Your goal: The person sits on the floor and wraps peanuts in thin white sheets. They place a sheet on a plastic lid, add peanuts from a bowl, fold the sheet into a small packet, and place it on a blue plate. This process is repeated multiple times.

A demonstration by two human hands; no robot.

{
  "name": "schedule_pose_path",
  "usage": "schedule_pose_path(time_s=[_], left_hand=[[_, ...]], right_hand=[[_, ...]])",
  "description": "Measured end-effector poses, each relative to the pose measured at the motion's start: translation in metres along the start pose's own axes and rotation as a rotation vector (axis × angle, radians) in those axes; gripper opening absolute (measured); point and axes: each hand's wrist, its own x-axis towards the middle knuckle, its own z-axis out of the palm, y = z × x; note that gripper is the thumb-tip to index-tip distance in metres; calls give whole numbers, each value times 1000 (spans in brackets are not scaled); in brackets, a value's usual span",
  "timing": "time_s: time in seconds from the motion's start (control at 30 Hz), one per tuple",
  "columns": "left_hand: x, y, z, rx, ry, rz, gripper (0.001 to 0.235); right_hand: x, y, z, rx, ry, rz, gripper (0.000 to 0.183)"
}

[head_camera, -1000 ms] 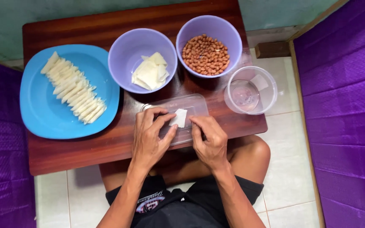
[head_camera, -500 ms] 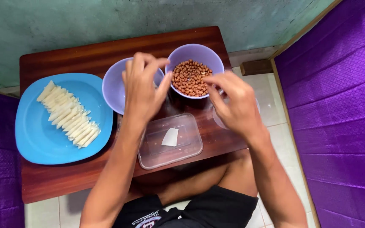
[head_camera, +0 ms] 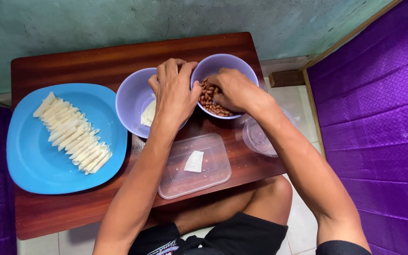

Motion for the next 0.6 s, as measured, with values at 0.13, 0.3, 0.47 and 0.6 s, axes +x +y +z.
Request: schedule_pose_path(time_s=[0.13,0.3,0.47,0.6], left_hand=[[1,-4,4,2,4,9,40],[-1,-5,3,-18,4,24,39],[-2,-5,3,-34,5,27,38],[-1,-2,0,-32,-8,20,39]], right_hand=[[-12,0,-29,-36,97,10,20],[-33,-20,-66,86,183,59,15],[-48,-32,-78,157,185,117,16],[-53,-36,-83,191,155,130,19]])
